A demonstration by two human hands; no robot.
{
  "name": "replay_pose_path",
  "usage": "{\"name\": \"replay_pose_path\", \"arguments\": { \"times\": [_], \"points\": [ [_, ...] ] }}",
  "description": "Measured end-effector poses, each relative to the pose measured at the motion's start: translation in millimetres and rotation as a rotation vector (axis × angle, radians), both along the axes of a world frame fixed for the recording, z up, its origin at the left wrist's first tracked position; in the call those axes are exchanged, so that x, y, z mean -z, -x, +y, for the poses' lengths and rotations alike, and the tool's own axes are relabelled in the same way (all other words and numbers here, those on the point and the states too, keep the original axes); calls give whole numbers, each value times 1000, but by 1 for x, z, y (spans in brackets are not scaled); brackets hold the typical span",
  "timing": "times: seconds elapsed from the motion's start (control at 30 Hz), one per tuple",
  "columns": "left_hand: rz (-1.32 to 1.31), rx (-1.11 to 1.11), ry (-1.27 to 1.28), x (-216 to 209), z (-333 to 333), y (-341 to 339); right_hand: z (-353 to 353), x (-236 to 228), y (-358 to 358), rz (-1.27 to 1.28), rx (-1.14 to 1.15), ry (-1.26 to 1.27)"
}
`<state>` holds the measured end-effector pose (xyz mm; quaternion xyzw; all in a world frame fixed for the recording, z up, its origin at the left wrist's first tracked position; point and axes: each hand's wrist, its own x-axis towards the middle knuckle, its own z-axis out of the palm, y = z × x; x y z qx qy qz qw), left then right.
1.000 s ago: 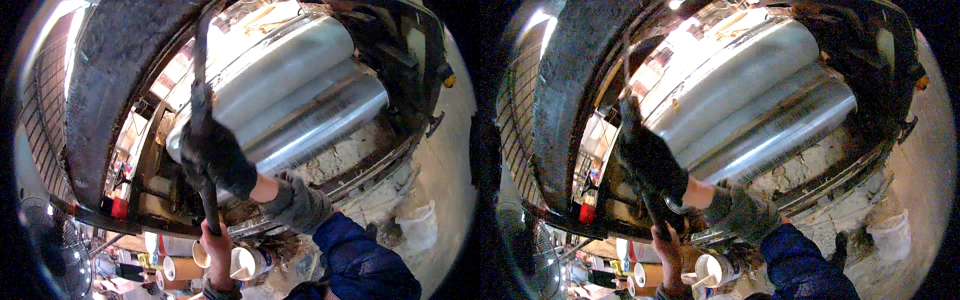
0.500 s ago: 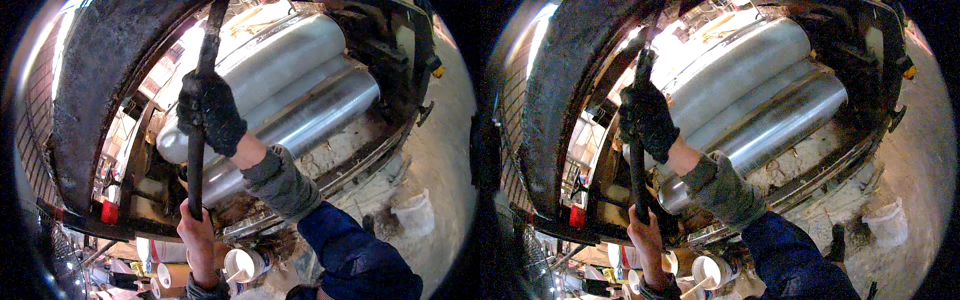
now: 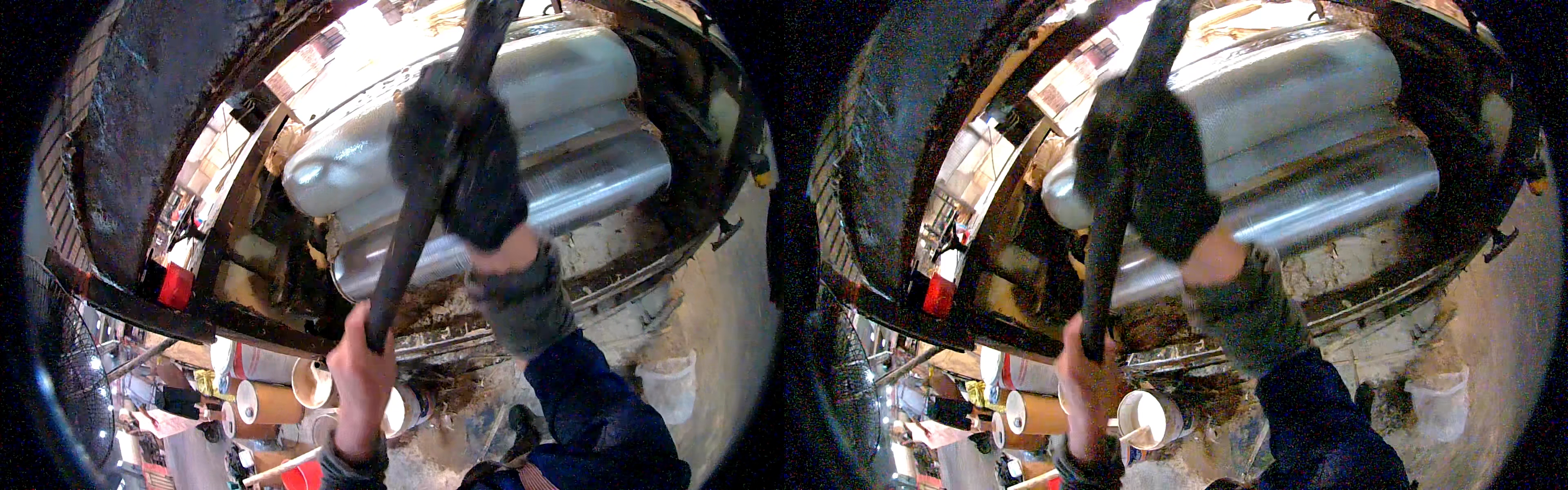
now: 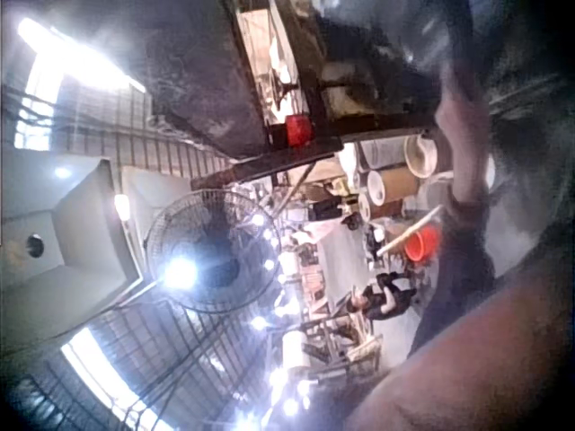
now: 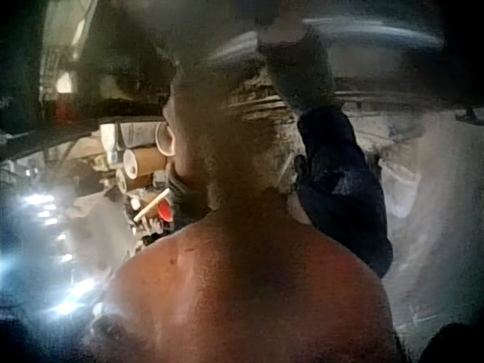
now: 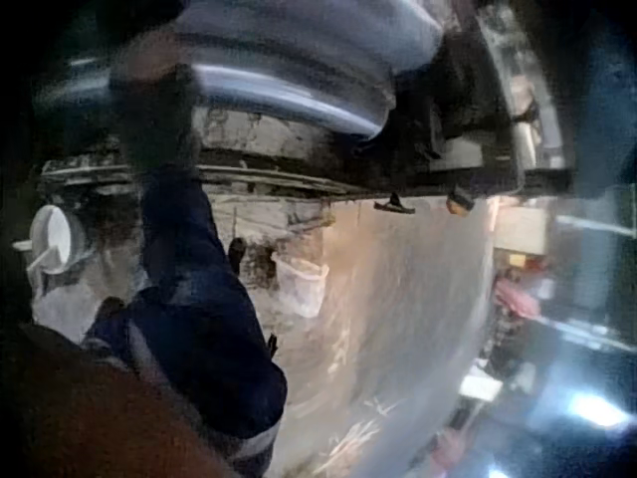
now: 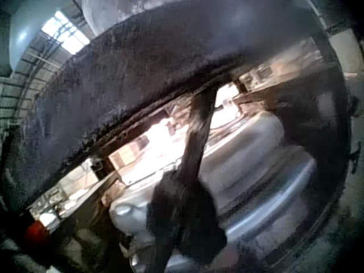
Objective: The person uses a long metal bar to scrape and remove debris from the rollers and frame of an industrial machine.
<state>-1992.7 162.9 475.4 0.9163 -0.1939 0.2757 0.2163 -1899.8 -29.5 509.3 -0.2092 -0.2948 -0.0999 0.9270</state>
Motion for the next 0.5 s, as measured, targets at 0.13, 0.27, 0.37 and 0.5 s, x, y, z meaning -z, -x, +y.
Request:
{"name": "replay_pose_path", "arguments": {
  "times": [0.13,0.27,0.37,0.5],
  "points": [
    [154,-246,114,89,47,41,73,46,8,40,-127,61],
    [126,-367,267,85,21,51,91,14,-9,-30,-76,-27],
    [64,-254,296,88,45,26,86,-12,-10,-103,-126,-110],
    [42,-261,277,79,28,32,75,-10,-7,-99,-130,-119]
  ]
}}
